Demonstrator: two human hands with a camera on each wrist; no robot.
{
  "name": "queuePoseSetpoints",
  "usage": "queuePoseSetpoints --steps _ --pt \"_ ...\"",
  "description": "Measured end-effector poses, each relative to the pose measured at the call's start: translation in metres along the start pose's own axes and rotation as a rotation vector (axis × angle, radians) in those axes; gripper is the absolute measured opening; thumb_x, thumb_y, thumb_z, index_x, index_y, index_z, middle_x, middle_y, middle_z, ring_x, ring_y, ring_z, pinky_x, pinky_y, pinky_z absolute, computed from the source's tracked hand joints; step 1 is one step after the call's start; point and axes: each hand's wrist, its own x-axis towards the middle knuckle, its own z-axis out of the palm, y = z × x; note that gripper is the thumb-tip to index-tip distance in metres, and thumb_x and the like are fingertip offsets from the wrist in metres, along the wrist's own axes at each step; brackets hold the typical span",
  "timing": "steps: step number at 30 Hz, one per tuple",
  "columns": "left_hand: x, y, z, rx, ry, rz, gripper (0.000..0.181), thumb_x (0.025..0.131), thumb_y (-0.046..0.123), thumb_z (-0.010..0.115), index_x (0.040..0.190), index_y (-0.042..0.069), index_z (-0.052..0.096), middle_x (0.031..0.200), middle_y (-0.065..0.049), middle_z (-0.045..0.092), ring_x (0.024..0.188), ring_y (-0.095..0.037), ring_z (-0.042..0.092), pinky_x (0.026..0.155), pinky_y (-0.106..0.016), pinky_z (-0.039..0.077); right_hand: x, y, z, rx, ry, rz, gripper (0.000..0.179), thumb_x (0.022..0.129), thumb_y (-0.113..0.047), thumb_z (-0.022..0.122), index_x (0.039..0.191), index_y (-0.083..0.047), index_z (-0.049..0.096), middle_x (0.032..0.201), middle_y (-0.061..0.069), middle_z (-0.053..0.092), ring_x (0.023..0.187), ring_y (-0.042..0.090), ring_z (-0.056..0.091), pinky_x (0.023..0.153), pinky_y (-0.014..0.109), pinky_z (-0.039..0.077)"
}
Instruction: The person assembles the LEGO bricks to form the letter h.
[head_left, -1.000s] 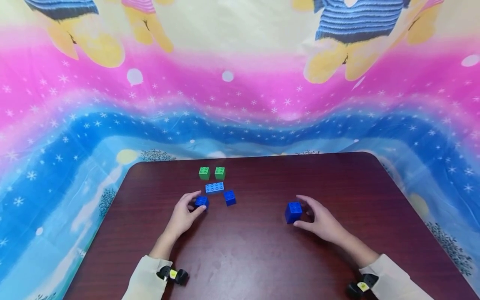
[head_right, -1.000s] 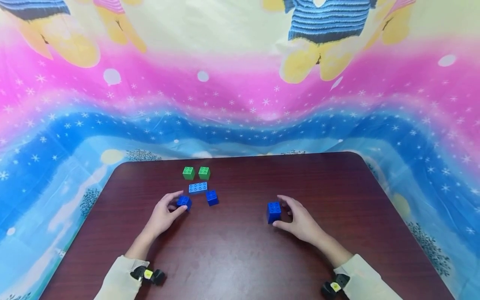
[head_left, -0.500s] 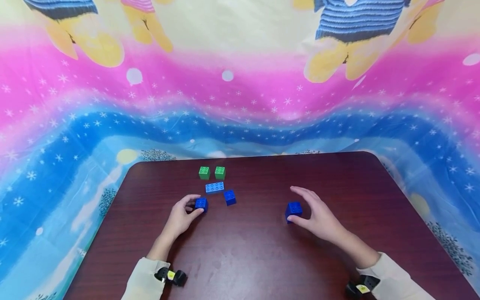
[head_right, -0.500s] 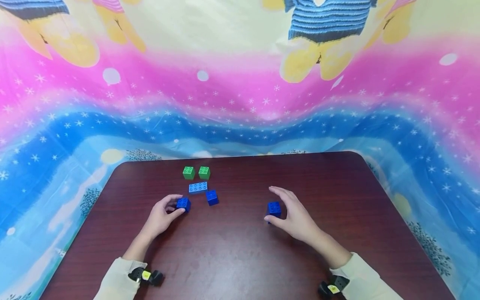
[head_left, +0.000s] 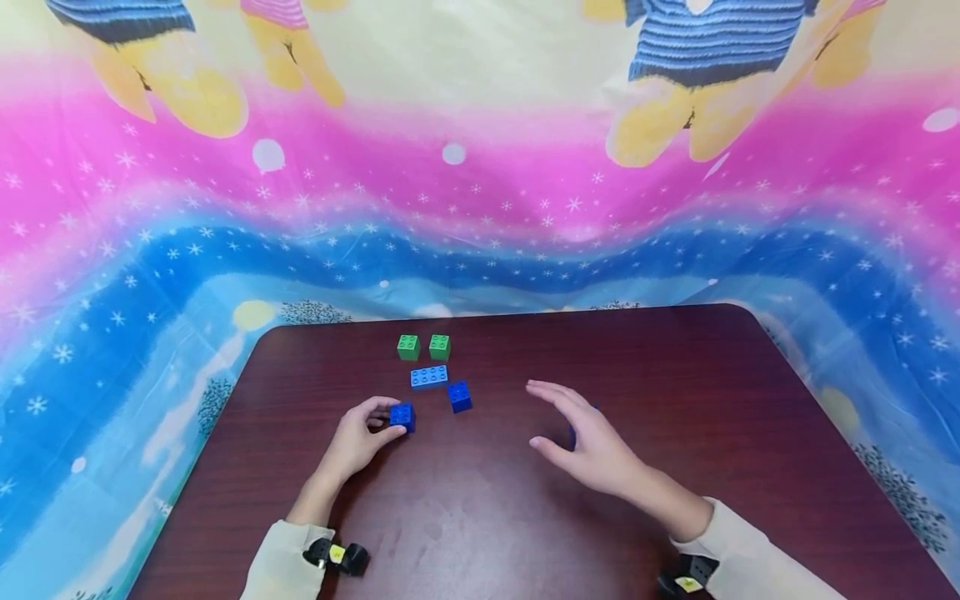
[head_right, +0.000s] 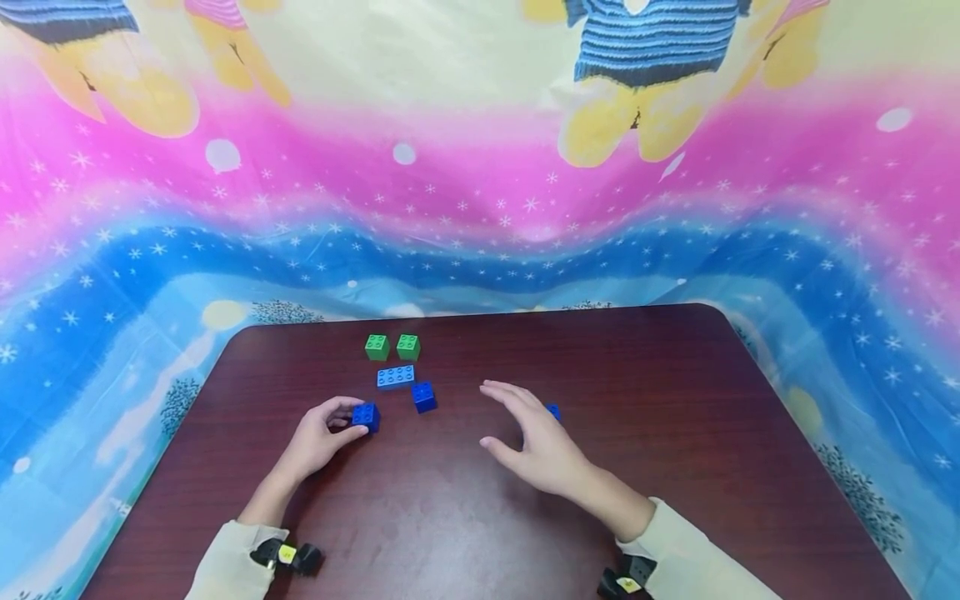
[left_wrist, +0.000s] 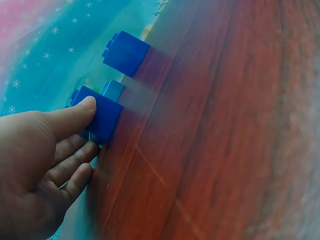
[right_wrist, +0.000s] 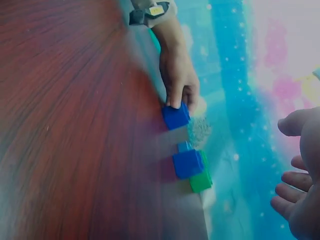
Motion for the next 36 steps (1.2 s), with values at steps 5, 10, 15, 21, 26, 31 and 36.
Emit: queuePoseSetpoints --steps 5,10,15,21,26,31,36 --pt "-0.002 0.001 -0.001 -0.008 -0.016 -0.015 0.039 0.085 0.008 0.083 0.121 0.009 0.068 0.111 -0.012 0.071 0.101 -0.028 0.067 0.091 -0.047 0.056 0.007 -0.005 0.018 0.041 -0.057 0.031 0.067 0.092 -0.023 0.078 0.151 -0.016 0.047 0.154 0.003 0.048 0.142 0.024 0.045 0.108 0.054 0.044" --pt "-0.002 0.001 -0.002 -0.013 -0.023 -0.008 0.037 0.085 0.009 0.083 0.119 0.009 0.068 0.11 -0.011 0.071 0.1 -0.027 0.067 0.09 -0.046 0.055 0.013 -0.006 0.038 0.09 -0.114 0.08 0.07 0.092 -0.027 0.078 0.153 -0.016 0.044 0.155 0.002 0.046 0.143 0.022 0.044 0.111 0.051 0.042" --pt "-0.002 0.0 -0.002 -0.021 -0.038 0.029 0.036 0.084 0.01 0.084 0.117 0.008 0.069 0.107 -0.009 0.072 0.099 -0.026 0.068 0.088 -0.045 0.055 0.022 -0.002 0.056 0.155 -0.095 0.1 0.071 0.091 -0.028 0.079 0.152 -0.015 0.046 0.152 0.005 0.049 0.14 0.026 0.047 0.109 0.052 0.044" --pt "-0.004 -0.004 -0.002 -0.037 -0.061 0.047 0.035 0.084 0.012 0.084 0.115 0.008 0.069 0.105 -0.007 0.072 0.098 -0.025 0.067 0.088 -0.042 0.053 0.029 0.009 0.08 0.251 -0.063 0.147 0.069 0.092 -0.022 0.079 0.15 -0.007 0.046 0.149 0.013 0.051 0.127 0.038 0.058 0.104 0.051 0.048" --pt "-0.004 -0.006 -0.002 -0.057 -0.088 0.048 0.035 0.084 0.013 0.085 0.114 0.01 0.068 0.104 -0.004 0.071 0.098 -0.022 0.066 0.089 -0.039 0.052 0.035 0.016 0.095 0.278 -0.047 0.172 0.067 0.092 -0.016 0.078 0.149 0.0 0.046 0.149 0.016 0.05 0.129 0.038 0.057 0.104 0.047 0.049" --pt "-0.003 -0.009 -0.003 -0.068 -0.11 0.061 0.035 0.084 0.015 0.085 0.114 0.011 0.068 0.105 -0.002 0.071 0.099 -0.021 0.065 0.089 -0.038 0.051 0.046 0.028 0.104 0.297 -0.004 0.182 0.065 0.092 -0.009 0.077 0.148 0.002 0.045 0.146 0.021 0.051 0.131 0.037 0.054 0.101 0.046 0.051" --pt "-0.003 -0.01 -0.003 -0.089 -0.122 0.071 0.034 0.084 0.016 0.086 0.112 0.012 0.068 0.104 -0.001 0.07 0.099 -0.021 0.064 0.089 -0.038 0.051 0.057 0.038 0.11 0.322 0.002 0.207 0.063 0.092 -0.005 0.075 0.148 0.002 0.046 0.144 0.024 0.053 0.126 0.037 0.059 0.096 0.043 0.055"
